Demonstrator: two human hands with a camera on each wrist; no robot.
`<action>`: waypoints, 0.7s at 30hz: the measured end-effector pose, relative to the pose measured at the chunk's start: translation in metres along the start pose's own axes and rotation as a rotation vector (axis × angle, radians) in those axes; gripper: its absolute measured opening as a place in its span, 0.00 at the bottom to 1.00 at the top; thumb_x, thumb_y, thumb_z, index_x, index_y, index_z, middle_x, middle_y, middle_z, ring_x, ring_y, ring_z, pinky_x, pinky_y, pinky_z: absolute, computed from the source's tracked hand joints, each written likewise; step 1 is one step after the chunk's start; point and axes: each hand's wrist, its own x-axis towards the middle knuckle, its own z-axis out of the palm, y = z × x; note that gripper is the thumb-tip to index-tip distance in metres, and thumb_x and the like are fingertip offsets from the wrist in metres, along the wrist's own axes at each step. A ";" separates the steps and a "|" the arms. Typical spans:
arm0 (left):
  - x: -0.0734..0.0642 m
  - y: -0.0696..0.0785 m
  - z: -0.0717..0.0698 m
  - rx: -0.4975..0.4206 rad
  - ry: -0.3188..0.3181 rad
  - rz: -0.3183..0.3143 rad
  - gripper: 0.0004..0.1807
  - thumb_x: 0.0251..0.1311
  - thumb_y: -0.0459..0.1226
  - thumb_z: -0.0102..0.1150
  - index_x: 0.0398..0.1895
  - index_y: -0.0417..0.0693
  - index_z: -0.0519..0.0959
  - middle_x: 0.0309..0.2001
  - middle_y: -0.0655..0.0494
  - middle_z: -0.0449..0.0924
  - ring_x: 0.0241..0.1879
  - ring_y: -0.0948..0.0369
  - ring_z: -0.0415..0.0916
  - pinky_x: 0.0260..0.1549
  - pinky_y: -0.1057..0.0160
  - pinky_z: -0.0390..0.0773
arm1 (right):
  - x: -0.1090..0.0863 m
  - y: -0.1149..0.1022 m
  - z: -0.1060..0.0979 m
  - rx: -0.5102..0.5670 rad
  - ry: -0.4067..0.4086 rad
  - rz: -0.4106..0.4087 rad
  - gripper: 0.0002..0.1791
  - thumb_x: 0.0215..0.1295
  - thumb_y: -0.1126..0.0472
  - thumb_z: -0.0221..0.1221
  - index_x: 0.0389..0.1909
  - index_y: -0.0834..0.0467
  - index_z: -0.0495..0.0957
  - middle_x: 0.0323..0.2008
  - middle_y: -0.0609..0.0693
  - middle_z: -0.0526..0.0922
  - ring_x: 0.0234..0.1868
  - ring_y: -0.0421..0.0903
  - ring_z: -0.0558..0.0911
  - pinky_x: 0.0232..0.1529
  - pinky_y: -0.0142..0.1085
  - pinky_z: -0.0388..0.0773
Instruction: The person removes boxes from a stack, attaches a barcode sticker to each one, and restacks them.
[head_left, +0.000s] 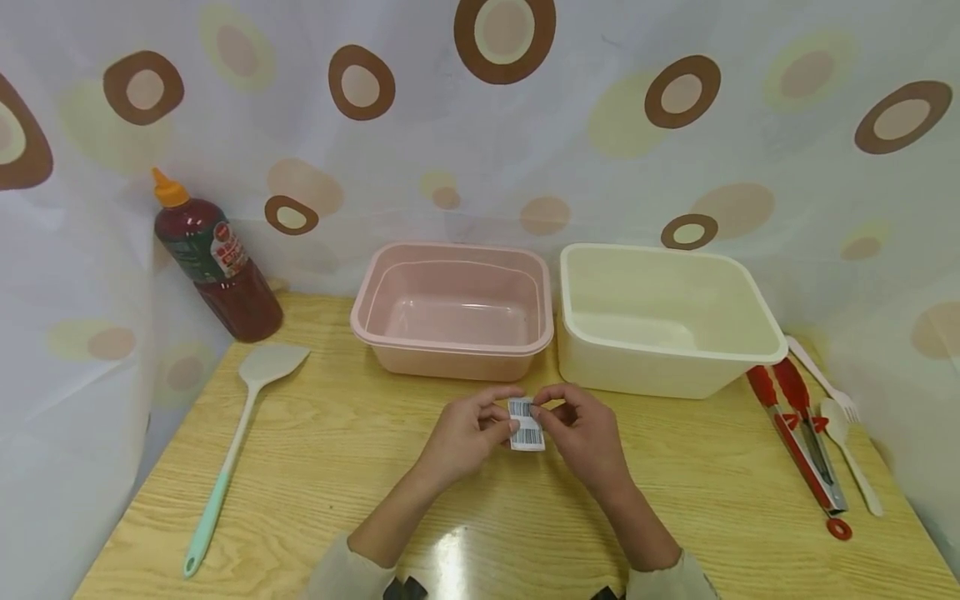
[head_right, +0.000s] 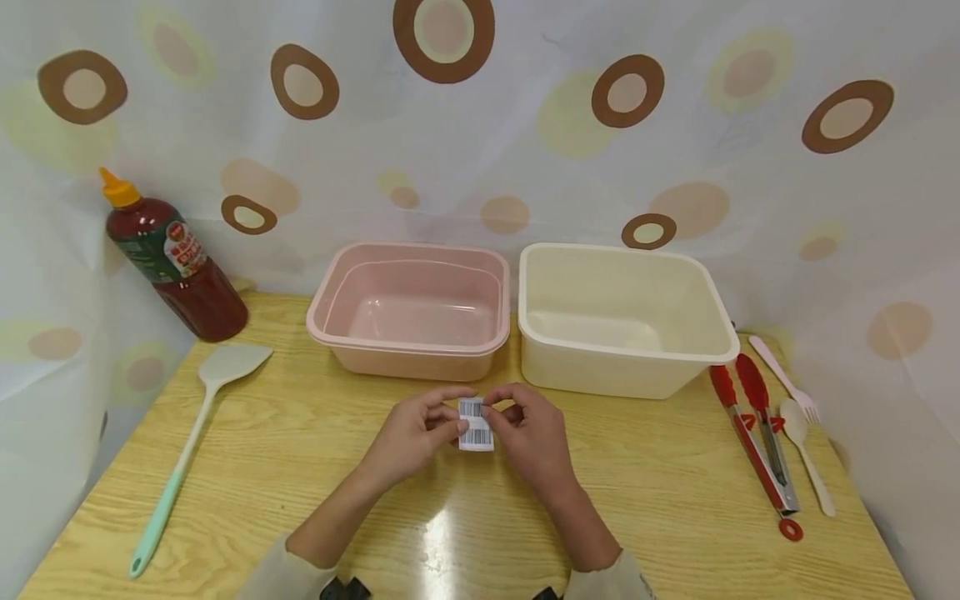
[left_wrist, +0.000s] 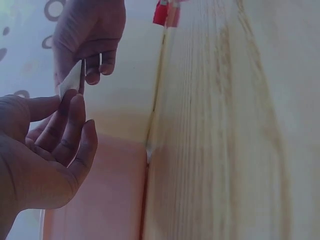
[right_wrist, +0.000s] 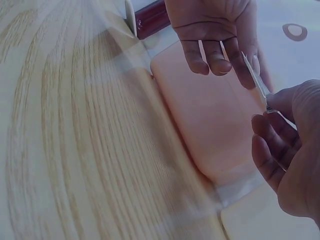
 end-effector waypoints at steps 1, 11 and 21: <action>0.000 0.000 0.000 0.008 -0.005 0.002 0.21 0.65 0.30 0.62 0.62 0.47 0.79 0.37 0.51 0.89 0.32 0.55 0.84 0.25 0.70 0.77 | 0.000 0.000 -0.001 0.000 -0.009 0.015 0.05 0.63 0.66 0.68 0.38 0.57 0.84 0.36 0.55 0.87 0.27 0.47 0.84 0.21 0.30 0.75; 0.000 -0.003 0.001 0.045 -0.008 -0.010 0.21 0.65 0.31 0.62 0.62 0.48 0.80 0.38 0.53 0.90 0.31 0.59 0.84 0.23 0.69 0.77 | 0.002 0.005 -0.003 -0.053 -0.018 -0.040 0.05 0.65 0.60 0.68 0.35 0.58 0.85 0.35 0.47 0.83 0.34 0.44 0.82 0.32 0.29 0.78; 0.000 -0.003 0.000 0.062 -0.012 -0.027 0.22 0.64 0.31 0.63 0.61 0.55 0.81 0.38 0.54 0.90 0.30 0.56 0.84 0.19 0.71 0.71 | 0.003 0.007 -0.005 -0.087 -0.043 -0.033 0.06 0.67 0.60 0.66 0.35 0.60 0.83 0.37 0.50 0.83 0.36 0.43 0.82 0.35 0.28 0.78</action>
